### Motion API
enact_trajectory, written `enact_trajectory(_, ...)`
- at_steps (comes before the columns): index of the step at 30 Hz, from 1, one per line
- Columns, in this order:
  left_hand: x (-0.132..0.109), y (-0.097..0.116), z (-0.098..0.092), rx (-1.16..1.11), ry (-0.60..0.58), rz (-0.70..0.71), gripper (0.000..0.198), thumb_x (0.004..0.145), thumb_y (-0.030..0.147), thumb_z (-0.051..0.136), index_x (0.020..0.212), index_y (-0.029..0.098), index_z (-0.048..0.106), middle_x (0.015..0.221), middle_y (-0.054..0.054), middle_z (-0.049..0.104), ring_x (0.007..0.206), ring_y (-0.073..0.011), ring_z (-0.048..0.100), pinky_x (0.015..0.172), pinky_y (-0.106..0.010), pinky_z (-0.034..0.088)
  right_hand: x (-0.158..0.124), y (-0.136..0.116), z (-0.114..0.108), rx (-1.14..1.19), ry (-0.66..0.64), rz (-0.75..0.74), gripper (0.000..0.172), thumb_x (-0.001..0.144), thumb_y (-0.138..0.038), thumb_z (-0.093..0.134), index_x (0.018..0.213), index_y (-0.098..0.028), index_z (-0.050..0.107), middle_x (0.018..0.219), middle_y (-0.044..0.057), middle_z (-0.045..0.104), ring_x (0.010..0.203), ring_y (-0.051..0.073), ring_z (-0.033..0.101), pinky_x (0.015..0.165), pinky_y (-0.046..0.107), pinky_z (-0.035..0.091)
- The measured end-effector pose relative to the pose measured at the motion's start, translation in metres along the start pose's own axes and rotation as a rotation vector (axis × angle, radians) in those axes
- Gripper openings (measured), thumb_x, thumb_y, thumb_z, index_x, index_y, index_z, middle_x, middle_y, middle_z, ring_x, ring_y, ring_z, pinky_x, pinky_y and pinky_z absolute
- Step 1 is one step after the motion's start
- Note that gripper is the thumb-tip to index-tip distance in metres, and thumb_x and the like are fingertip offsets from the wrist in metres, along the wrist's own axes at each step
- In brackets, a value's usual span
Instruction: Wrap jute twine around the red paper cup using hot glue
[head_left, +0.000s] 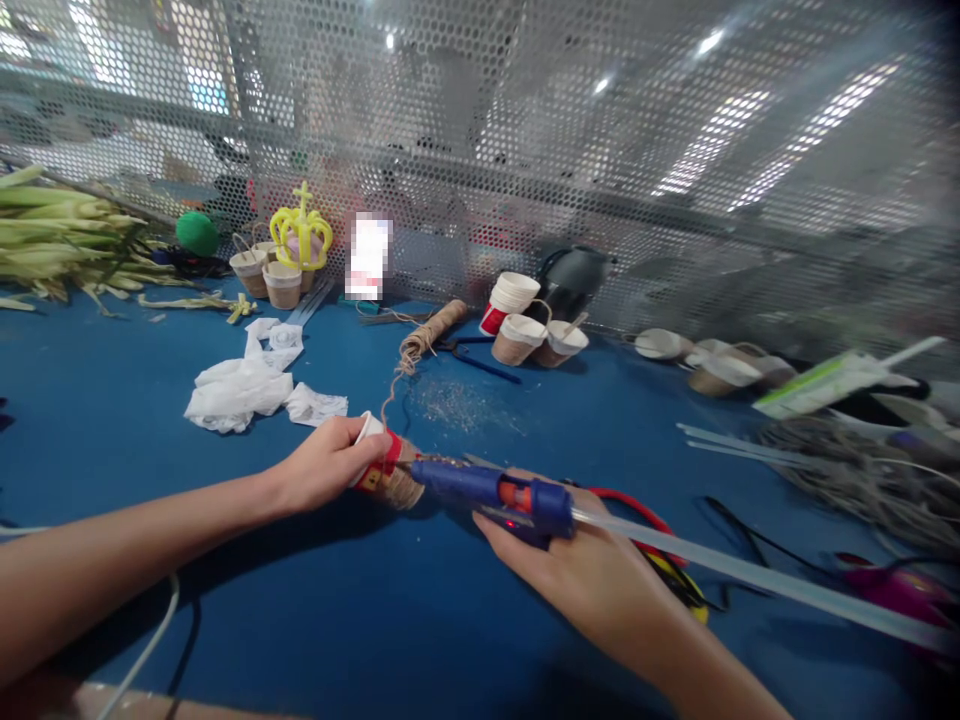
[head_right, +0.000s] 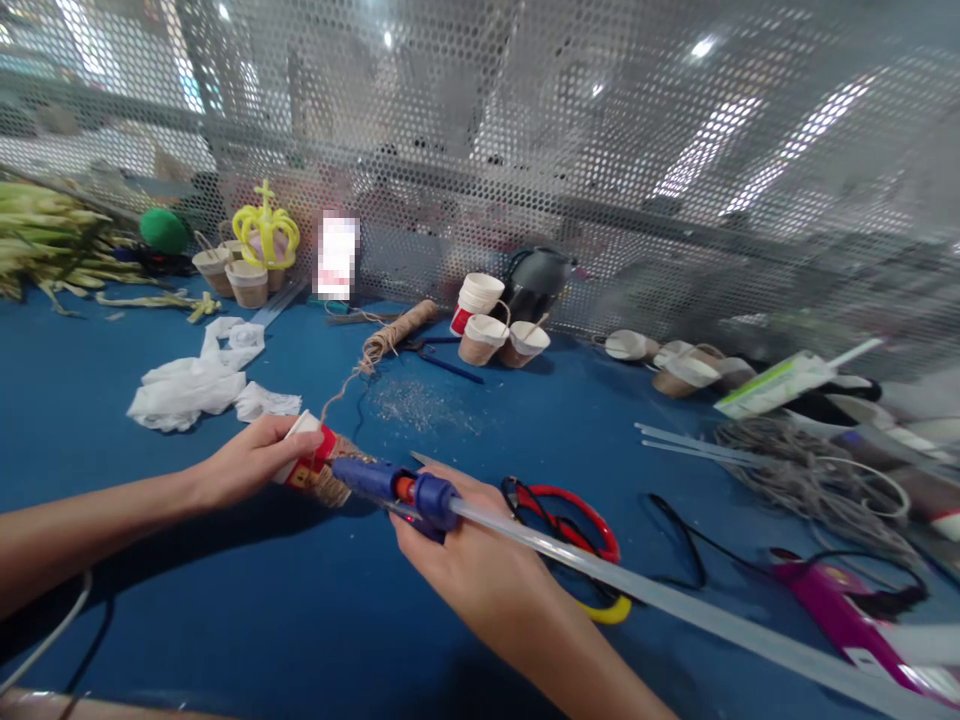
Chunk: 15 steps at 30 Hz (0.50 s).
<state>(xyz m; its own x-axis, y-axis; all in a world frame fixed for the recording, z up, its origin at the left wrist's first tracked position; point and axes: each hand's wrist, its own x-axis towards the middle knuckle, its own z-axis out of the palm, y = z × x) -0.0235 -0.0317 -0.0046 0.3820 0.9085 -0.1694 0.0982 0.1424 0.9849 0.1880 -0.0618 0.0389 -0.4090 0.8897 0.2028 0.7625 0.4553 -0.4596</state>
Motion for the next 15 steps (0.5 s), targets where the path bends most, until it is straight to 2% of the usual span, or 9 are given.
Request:
enact_trajectory(4,0.0003,-0.0004,-0.0005,-0.042,0.002,-0.008,0.027,0.077,0.031,0.044,0.078,0.011,0.063,0.073,-0.003,0.065,0.064,-0.0125,0.056,0.061,-0.021,0.042,-0.0064,0.0039,0.0051,-0.050,0.017,-0.021,0.008,0.072,-0.023,0.053,0.076,-0.023,0.059,0.084,0.002,0.066,0.082,0.019,0.061,0.074,0.030,0.048)
enact_trajectory(12,-0.0001,0.0042,0.0022,-0.097,0.052,-0.051,0.025,0.074,0.029,0.047,0.075,0.011,0.063,0.070,-0.002,0.066,0.058,-0.0110,0.056,0.057,-0.020,0.041,-0.0081,0.0014,0.0058,-0.024,-0.049,-0.038,0.006,0.074,-0.020,0.051,0.073,-0.022,0.056,0.068,-0.002,0.063,0.060,0.014,0.059,0.057,0.025,0.048)
enact_trajectory(15,0.0005,0.0044,0.0022,-0.093,0.065,-0.054,0.025,0.074,0.029,0.047,0.074,0.011,0.063,0.069,-0.003,0.065,0.059,-0.0114,0.056,0.057,-0.021,0.042,-0.0069,0.0008,0.0056,-0.011,-0.074,-0.030,0.007,0.073,-0.019,0.050,0.071,-0.022,0.056,0.067,-0.001,0.063,0.060,0.015,0.059,0.057,0.026,0.048)
